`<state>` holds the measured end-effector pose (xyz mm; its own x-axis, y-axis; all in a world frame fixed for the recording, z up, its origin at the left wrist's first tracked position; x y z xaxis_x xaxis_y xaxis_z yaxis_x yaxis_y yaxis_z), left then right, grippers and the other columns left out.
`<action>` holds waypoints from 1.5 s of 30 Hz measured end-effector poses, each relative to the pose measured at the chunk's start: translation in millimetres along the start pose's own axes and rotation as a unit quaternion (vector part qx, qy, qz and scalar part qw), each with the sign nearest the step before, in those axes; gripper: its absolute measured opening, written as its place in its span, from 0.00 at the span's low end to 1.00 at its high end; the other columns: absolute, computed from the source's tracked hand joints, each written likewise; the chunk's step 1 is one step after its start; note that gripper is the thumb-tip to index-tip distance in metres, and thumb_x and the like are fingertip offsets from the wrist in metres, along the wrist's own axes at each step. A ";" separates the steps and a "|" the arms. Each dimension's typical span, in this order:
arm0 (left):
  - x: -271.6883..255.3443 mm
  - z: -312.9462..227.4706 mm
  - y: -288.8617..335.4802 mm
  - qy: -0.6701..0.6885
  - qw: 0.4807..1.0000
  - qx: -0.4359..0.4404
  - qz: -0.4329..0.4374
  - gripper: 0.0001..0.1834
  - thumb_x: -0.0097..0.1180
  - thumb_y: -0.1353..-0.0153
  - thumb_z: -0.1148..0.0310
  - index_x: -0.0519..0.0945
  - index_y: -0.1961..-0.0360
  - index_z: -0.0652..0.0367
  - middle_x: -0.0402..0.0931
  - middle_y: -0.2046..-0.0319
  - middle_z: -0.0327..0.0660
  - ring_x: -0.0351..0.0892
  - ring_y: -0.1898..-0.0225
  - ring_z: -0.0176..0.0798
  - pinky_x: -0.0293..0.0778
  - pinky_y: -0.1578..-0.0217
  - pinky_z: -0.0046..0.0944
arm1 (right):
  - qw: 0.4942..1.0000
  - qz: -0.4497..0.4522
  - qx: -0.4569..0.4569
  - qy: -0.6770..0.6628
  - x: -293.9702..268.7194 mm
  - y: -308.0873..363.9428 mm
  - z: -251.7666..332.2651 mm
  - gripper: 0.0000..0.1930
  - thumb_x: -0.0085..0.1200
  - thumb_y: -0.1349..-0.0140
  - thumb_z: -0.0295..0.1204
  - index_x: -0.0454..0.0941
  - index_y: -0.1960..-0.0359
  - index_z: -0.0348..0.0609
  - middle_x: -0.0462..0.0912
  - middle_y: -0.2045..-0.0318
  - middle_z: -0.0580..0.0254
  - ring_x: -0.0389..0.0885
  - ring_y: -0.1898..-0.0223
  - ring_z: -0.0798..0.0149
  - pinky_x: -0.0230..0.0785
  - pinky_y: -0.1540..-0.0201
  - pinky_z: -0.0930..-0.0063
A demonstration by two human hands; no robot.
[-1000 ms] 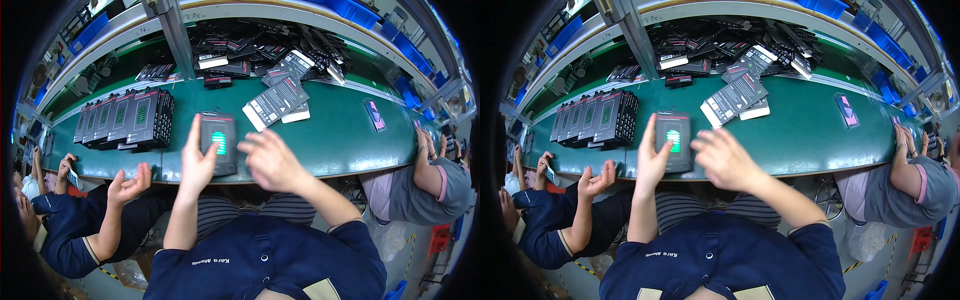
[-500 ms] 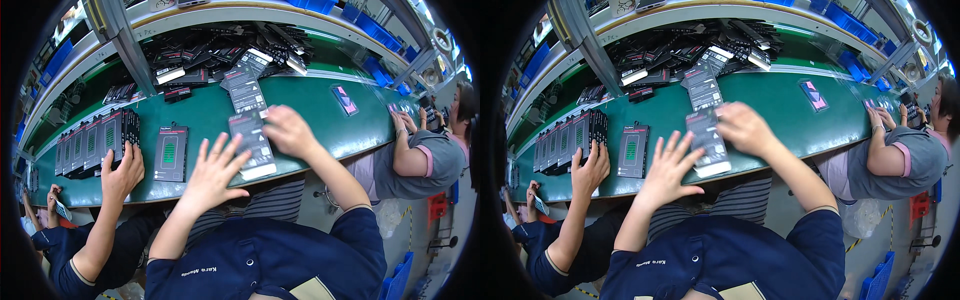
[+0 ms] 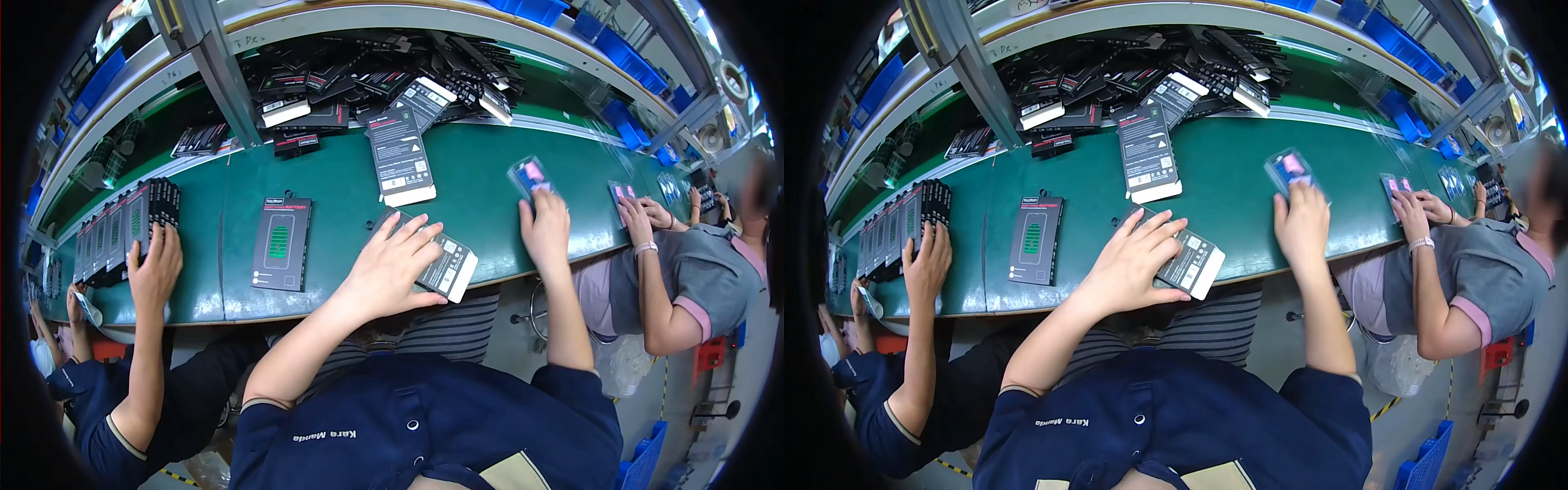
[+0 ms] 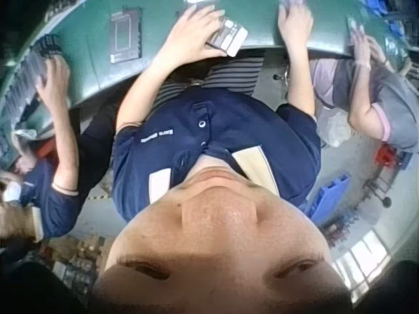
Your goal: The person repeatedly picks up small black boxes from a large pile on a green workbench, opens the clear plastic clamshell packaging, inserts the box, and closes the packaging. They then place the packaged items into a stack or a cardboard box. The process is repetitive and involves handling multiple identical items.
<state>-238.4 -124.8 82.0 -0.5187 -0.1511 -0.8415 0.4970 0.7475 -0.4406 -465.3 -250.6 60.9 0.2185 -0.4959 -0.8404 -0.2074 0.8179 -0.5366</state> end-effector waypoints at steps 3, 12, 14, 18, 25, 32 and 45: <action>-7.4 4.0 -0.9 -0.021 0.999 -0.044 0.008 0.35 0.75 0.59 0.47 0.78 0.52 0.54 0.74 0.47 0.44 0.72 0.43 0.49 0.64 0.41 0.51 | 0.994 -0.018 -0.009 -0.109 -36.7 26.5 48.9 0.15 0.68 0.47 0.35 0.80 0.64 0.39 0.77 0.45 0.45 0.72 0.42 0.43 0.63 0.39 0.51; -19.2 44.6 17.9 -0.038 0.985 -0.167 -0.004 0.44 0.75 0.60 0.44 0.80 0.43 0.58 0.74 0.55 0.43 0.72 0.52 0.47 0.68 0.49 0.44 | 0.892 0.103 -0.026 -0.439 -1.4 31.1 76.8 0.25 0.72 0.65 0.29 0.73 0.63 0.43 0.80 0.51 0.51 0.75 0.49 0.50 0.68 0.45 0.58; -21.8 45.7 22.3 -0.030 0.986 -0.165 -0.007 0.44 0.75 0.61 0.43 0.80 0.44 0.58 0.74 0.54 0.43 0.72 0.52 0.47 0.68 0.49 0.45 | 0.901 0.211 -0.145 -0.352 -14.1 27.4 110.3 0.26 0.72 0.65 0.31 0.75 0.60 0.43 0.81 0.48 0.54 0.74 0.48 0.52 0.61 0.37 0.52; -22.9 44.0 25.3 0.002 0.988 -0.157 0.015 0.45 0.77 0.64 0.44 0.80 0.46 0.60 0.74 0.54 0.44 0.72 0.51 0.47 0.68 0.48 0.46 | 0.849 0.318 -0.197 -0.373 -5.4 27.9 125.1 0.29 0.69 0.62 0.33 0.75 0.54 0.44 0.79 0.41 0.56 0.69 0.37 0.49 0.44 0.27 0.42; -24.5 37.9 17.7 0.014 0.994 -0.109 -0.023 0.48 0.78 0.65 0.50 0.74 0.43 0.62 0.76 0.53 0.47 0.74 0.47 0.51 0.68 0.47 0.49 | 0.784 0.257 -0.213 -0.523 -25.7 55.8 201.8 0.41 0.37 0.54 0.08 0.61 0.31 0.39 0.44 0.24 0.37 0.44 0.22 0.41 0.37 0.23 0.52; -86.1 23.2 31.1 0.128 0.909 -0.134 -0.374 0.44 0.81 0.60 0.62 0.67 0.43 0.56 0.75 0.58 0.49 0.79 0.60 0.49 0.76 0.61 0.43 | 0.423 0.233 0.083 -0.872 -32.8 28.6 194.6 0.25 0.44 0.32 0.20 0.63 0.33 0.26 0.68 0.33 0.45 0.64 0.30 0.56 0.53 0.28 0.62; -70.2 30.4 43.2 0.524 0.740 -0.121 -0.404 0.16 0.48 0.31 0.83 0.60 0.48 0.58 0.77 0.54 0.51 0.76 0.49 0.38 0.70 0.43 0.39 | 0.596 -0.028 0.013 -0.803 -53.0 30.1 202.5 0.09 0.50 0.29 0.20 0.68 0.50 0.36 0.80 0.51 0.49 0.80 0.50 0.65 0.69 0.44 0.74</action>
<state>-159.3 -101.5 112.5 -0.8966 -0.1216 0.4258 -0.3423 0.8003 -0.4923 -290.1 -140.7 104.7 0.8591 0.3773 0.3458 -0.1459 0.8281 -0.5412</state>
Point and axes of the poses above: each hand's wrist, its own y-axis away from the middle knuckle, its own x-axis out of the palm, z = x × y, the point moved 10 cm from there along -y, towards the middle knuckle
